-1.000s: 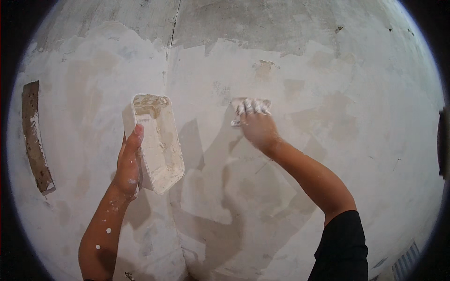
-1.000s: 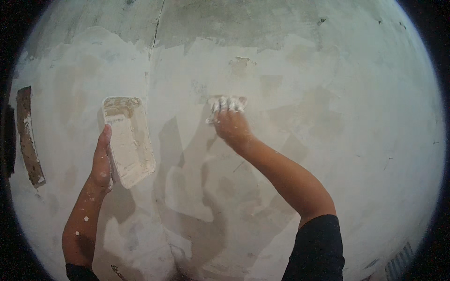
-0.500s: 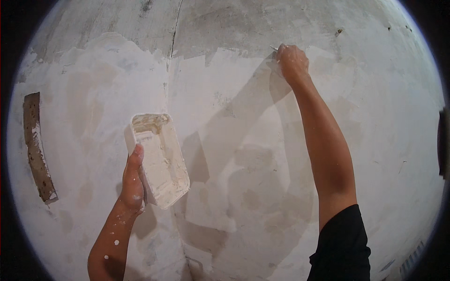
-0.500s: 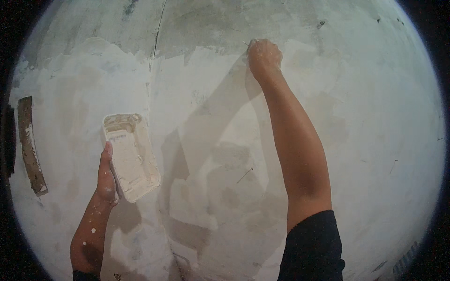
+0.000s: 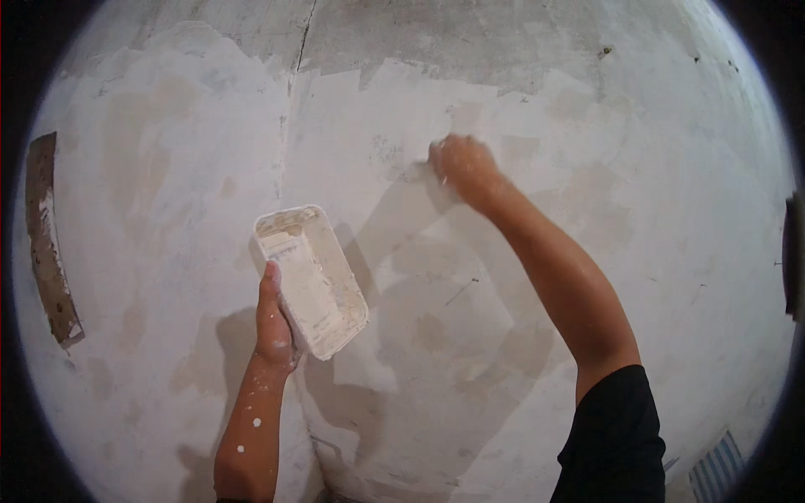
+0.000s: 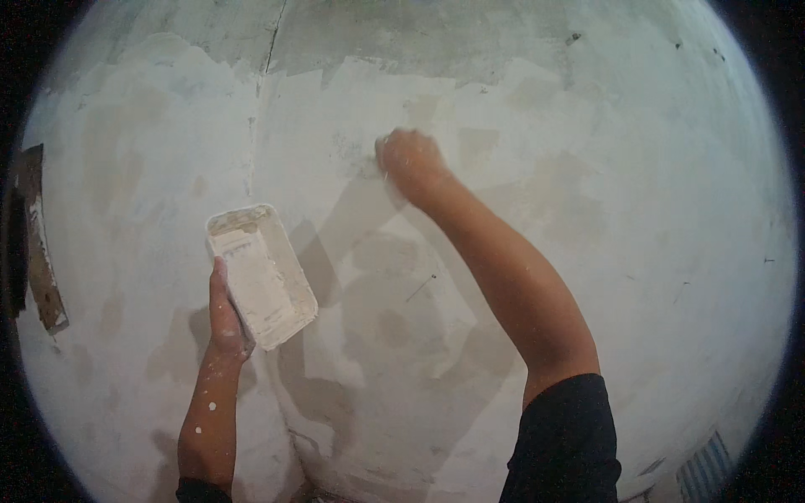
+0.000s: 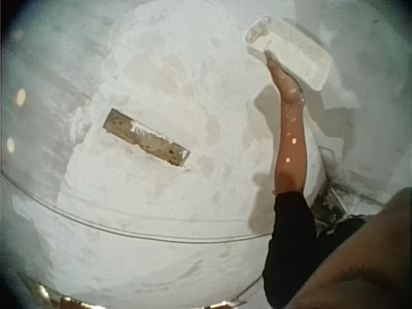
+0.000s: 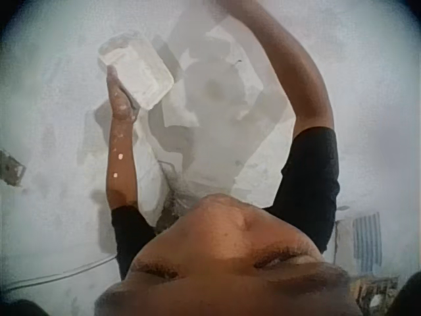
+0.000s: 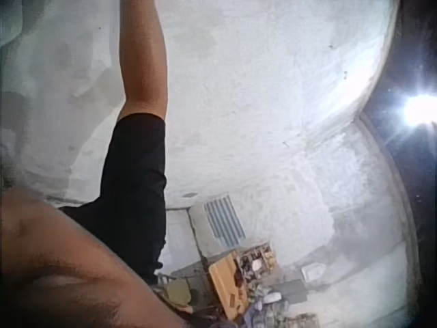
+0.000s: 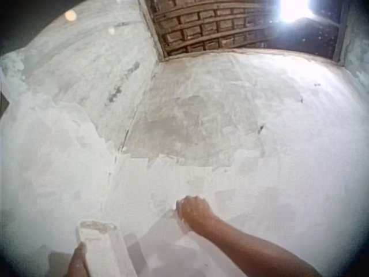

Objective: Applying plaster or putty to a wall using a trowel for repair.

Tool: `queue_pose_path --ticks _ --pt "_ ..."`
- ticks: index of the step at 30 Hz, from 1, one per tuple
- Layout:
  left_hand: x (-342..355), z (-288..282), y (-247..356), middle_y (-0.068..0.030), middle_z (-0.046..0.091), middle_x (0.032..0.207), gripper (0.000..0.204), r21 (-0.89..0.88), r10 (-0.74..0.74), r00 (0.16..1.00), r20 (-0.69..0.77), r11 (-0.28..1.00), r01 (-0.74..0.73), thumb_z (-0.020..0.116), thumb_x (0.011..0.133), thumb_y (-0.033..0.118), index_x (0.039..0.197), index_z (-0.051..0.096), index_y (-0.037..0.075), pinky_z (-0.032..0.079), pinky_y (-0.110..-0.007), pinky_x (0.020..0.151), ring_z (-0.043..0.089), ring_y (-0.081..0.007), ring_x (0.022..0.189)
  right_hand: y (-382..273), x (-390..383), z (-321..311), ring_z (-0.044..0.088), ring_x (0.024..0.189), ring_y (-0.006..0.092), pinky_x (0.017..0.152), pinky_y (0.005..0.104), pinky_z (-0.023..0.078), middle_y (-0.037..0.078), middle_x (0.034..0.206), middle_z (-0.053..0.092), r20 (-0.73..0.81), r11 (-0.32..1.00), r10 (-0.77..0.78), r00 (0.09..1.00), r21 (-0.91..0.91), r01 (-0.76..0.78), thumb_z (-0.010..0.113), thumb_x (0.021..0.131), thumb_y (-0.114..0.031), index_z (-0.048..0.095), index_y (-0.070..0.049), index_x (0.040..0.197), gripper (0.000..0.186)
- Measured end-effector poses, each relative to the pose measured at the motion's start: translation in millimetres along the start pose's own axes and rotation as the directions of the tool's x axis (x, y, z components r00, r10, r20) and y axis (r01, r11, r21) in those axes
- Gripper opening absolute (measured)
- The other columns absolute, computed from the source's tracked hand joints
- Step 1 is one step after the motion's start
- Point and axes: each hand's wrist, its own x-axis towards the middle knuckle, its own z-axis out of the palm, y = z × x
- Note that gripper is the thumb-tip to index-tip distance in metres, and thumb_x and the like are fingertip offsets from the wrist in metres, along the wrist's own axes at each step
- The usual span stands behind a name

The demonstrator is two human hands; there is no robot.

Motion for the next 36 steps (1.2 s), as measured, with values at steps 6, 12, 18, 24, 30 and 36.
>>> queue_pose_path --ticks 6,12,18,24,30,36 --pt "-0.6 -3.3 1.8 -0.0151 0.05 0.131 0.068 0.092 0.078 0.996 0.052 0.992 -0.082 0.037 0.095 0.055 0.139 0.035 0.002 0.043 -0.038 0.101 0.051 -0.0257 0.119 77.3 0.7 26.1 0.062 0.079 0.033 0.066 0.0416 0.051 0.013 0.093 0.065 0.043 0.963 -0.122 0.992 0.245 0.108 0.062 0.077 -0.013 0.065 -0.011 0.098 0.021" --pt "-8.8 -1.5 -1.5 -0.0136 0.051 0.13 0.066 0.074 0.111 0.993 0.03 0.991 -0.113 0.036 0.096 0.053 0.14 0.034 0.004 0.044 -0.038 0.1 0.053 -0.0251 0.117 196.4 -5.0 -24.8 0.064 0.082 0.0381 0.07 0.0429 0.052 0.017 0.085 0.066 -0.32 0.918 0.395 0.861 0.164 -0.36 0.064 0.072 -0.007 0.066 -0.01 0.102 0.03" --pt "-3.7 -5.6 -3.5 -0.0136 0.049 0.132 0.068 0.047 0.134 0.989 0.063 0.989 -0.137 0.038 0.095 0.054 0.141 0.032 0.004 0.045 -0.038 0.099 0.052 -0.025 0.118 152.8 2.2 -21.8 0.063 0.08 0.0374 0.071 0.0443 0.05 0.017 0.085 0.064 -0.246 0.958 0.284 0.927 0.036 -0.284 0.071 0.068 -0.012 0.064 -0.01 0.091 0.025" --pt "-4.2 -4.5 -7.1 -0.0143 0.049 0.132 0.066 -0.053 0.091 0.995 -0.046 0.994 -0.093 0.039 0.096 0.052 0.139 0.034 0.003 0.043 -0.039 0.1 0.052 -0.0264 0.119 5.4 -21.2 28.4 0.058 0.092 0.0336 0.078 0.0457 0.047 0.016 0.092 0.062 0.013 0.951 0.165 0.986 0.265 -0.162 0.065 0.075 -0.013 0.062 -0.01 0.096 0.022" --pt "2.7 -20.7 -30.2 -0.0131 0.051 0.13 0.067 0.01 0.149 0.957 -0.249 0.988 -0.152 0.042 0.094 0.055 0.137 0.039 0.003 0.043 -0.04 0.1 0.052 -0.0278 0.118 -91.8 -73.9 15.4 0.06 0.079 0.0151 0.074 0.031 0.049 0.004 0.088 0.063 0.395 -0.321 0.43 0.811 0.907 -0.272 0.066 0.088 -0.018 0.061 0.002 0.102 0.025" --pt "-8.9 -8.6 -26.0 -0.014 0.05 0.133 0.062 -0.018 0.031 0.911 -0.41 0.999 -0.042 0.045 0.096 0.045 0.136 0.039 -0.002 0.034 -0.038 0.107 0.047 -0.0262 0.123 -142.0 -107.3 32.0 0.059 0.083 0.0134 0.073 0.0296 0.048 0.004 0.094 0.062 0.668 -0.807 0.393 0.632 0.58 -0.112 0.064 0.089 -0.01 0.057 0.003 0.105 0.022"
